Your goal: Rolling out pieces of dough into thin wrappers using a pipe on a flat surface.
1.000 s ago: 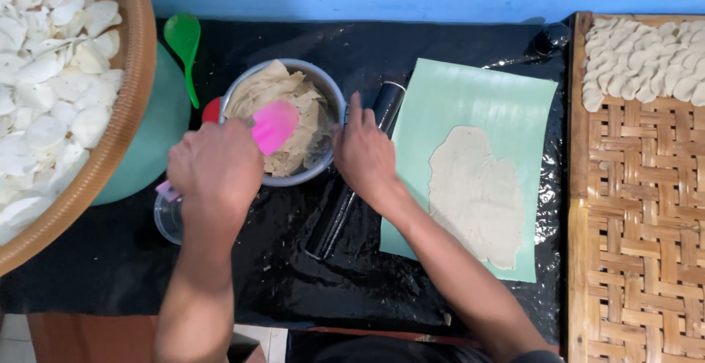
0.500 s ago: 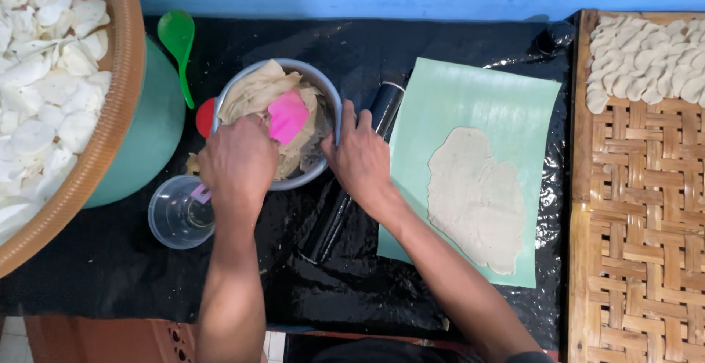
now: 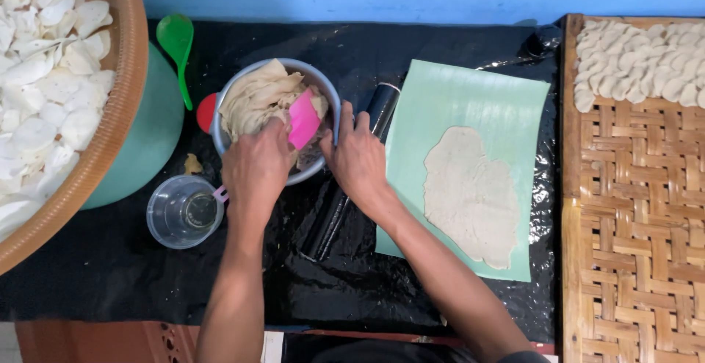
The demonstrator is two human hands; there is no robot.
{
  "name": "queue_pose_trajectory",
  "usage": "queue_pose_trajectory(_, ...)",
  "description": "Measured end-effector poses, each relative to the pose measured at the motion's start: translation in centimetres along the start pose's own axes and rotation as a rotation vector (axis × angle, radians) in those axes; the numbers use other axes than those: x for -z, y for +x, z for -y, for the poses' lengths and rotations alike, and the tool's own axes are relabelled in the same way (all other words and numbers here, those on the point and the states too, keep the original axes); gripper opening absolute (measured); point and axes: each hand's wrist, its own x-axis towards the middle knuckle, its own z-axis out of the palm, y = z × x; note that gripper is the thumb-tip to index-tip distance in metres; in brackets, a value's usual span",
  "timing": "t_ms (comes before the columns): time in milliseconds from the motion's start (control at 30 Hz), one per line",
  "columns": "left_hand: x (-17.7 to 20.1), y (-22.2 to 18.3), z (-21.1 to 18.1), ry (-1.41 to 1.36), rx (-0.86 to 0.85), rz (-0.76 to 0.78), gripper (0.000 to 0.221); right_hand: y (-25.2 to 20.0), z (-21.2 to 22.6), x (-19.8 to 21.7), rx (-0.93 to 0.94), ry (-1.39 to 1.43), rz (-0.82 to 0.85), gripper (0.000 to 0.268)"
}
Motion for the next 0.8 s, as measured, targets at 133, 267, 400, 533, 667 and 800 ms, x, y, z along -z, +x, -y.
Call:
queue_pose_trajectory(133, 0.2, -1.2, 1.0, -0.039, -0.056, -0.017, 0.019, 0.1, -0.1, 1.1, 0.003, 0.039, 0.006, 0.060)
queue_pose_trajectory(267, 1.4, -2.5, 1.8, -0.151, 0.036, 0.020, 0.022, 0.1, -1.4, 3.7, 0.052, 0.160, 0.091, 0.054)
queue_pose_trajectory(400, 2.5, -4.5, 1.3, -0.310, 0.012, 0.006, 0.023, -2.5, -1.1, 9.5, 0.092, 0.246, 0.204, 0.056)
queue_pose_trajectory(533, 1.8, -8.0, -1.1, -0.385, 0.008, 0.009, 0.023, -8.6, -1.6, 14.4, 0.019, 0.123, 0.361, 0.046)
queue_pose_trajectory(667, 0.2, -12.2, -4.3, -0.522, 0.070, 0.079, 0.021, -13.6, -5.0, 16.3, 0.120, 0.105, 0.426, 0.034)
queue_pose_trajectory(800, -1.5, -15.0, -6.9, -0.651, -0.035, 0.119, 0.028, -15.6, -7.5, 16.4, 0.159, 0.038, 0.382, 0.021)
